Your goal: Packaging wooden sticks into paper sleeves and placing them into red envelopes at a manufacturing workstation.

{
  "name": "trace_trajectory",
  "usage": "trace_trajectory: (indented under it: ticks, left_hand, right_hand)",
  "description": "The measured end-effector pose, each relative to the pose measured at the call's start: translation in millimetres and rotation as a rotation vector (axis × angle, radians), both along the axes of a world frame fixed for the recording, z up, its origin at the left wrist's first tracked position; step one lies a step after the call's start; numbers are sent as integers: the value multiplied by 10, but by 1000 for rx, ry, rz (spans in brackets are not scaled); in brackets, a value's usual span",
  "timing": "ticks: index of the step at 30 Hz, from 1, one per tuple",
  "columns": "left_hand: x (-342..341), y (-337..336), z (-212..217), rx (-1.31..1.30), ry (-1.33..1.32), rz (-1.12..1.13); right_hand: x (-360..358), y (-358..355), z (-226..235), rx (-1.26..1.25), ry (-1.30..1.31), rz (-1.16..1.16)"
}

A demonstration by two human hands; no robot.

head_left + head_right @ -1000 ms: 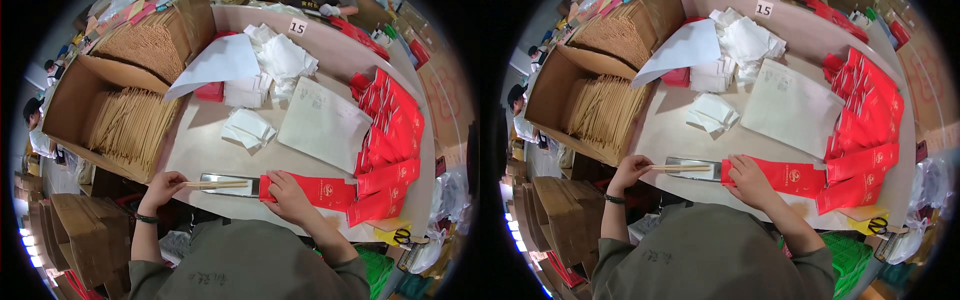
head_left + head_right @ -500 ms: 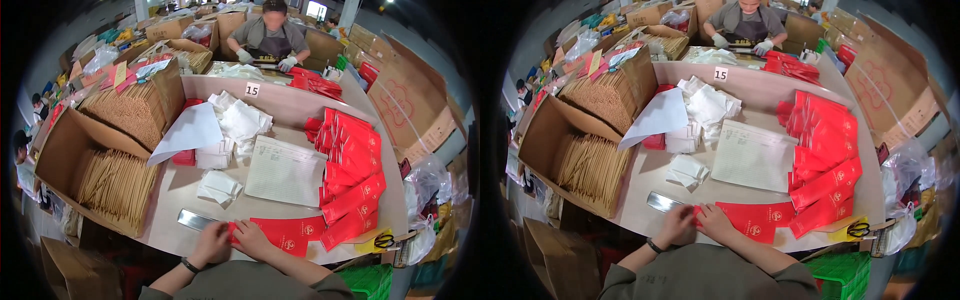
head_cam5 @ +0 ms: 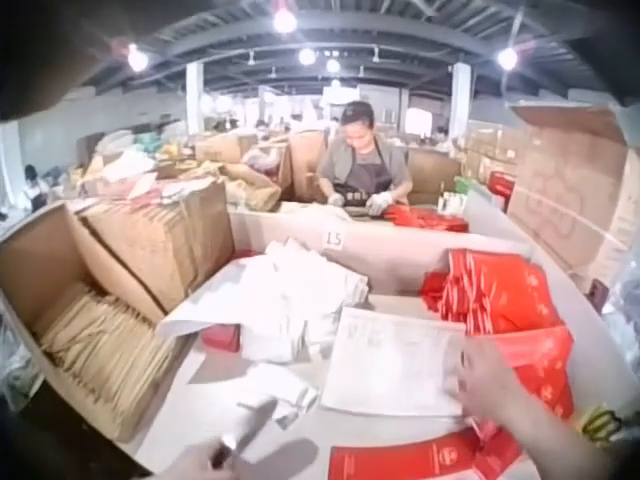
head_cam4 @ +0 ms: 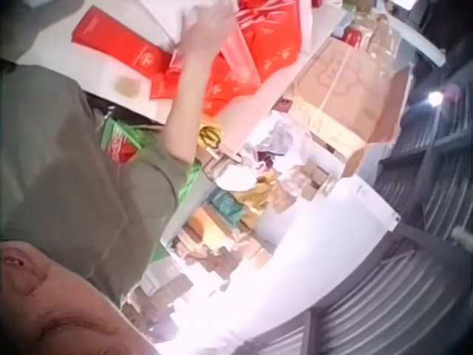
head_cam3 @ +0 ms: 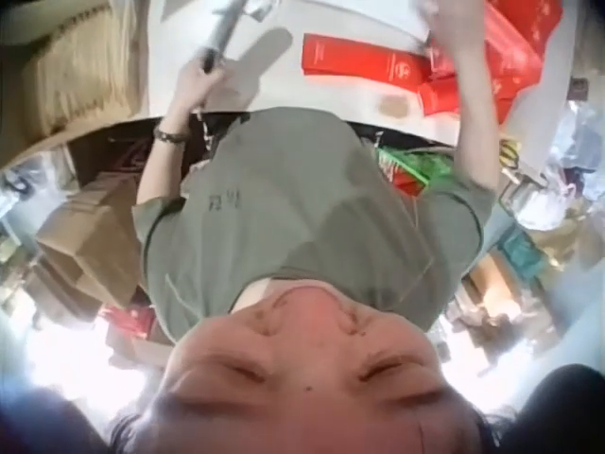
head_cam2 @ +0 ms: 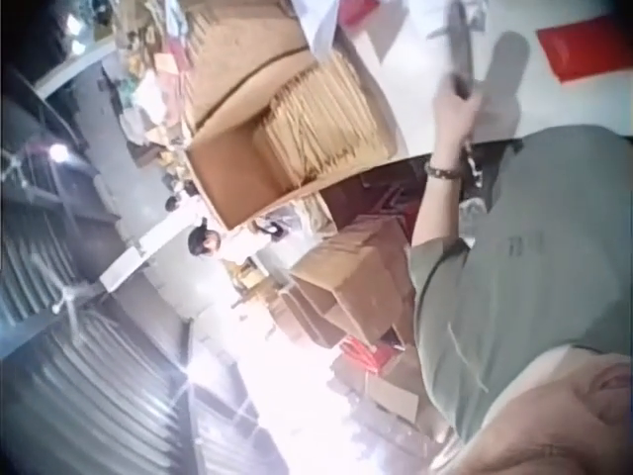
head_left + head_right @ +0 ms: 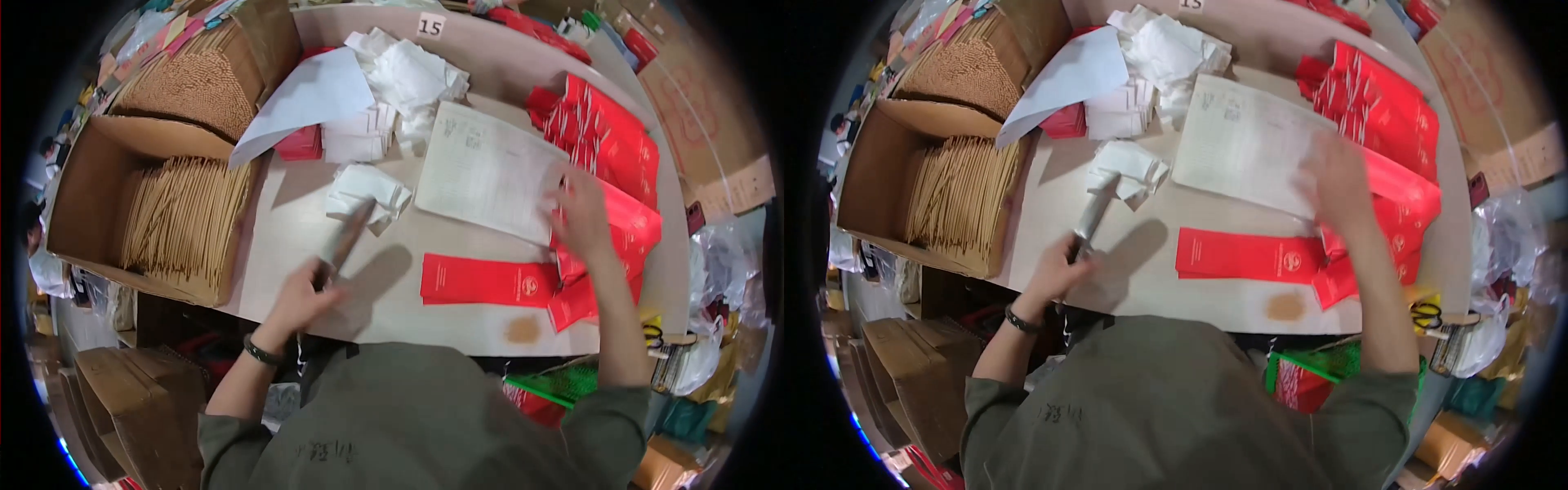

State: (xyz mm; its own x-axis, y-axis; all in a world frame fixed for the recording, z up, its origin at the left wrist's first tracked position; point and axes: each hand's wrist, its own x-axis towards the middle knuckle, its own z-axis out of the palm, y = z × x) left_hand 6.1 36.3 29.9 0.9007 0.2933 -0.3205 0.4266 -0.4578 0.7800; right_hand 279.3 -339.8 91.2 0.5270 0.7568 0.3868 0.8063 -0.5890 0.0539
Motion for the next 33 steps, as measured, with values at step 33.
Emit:
trace_trajectory:
  ticks: [33]
  left_hand:
    - [-367, 1113, -164, 650, -403, 352]
  right_hand:
    - [-1007, 1780, -662, 216, 777, 11]
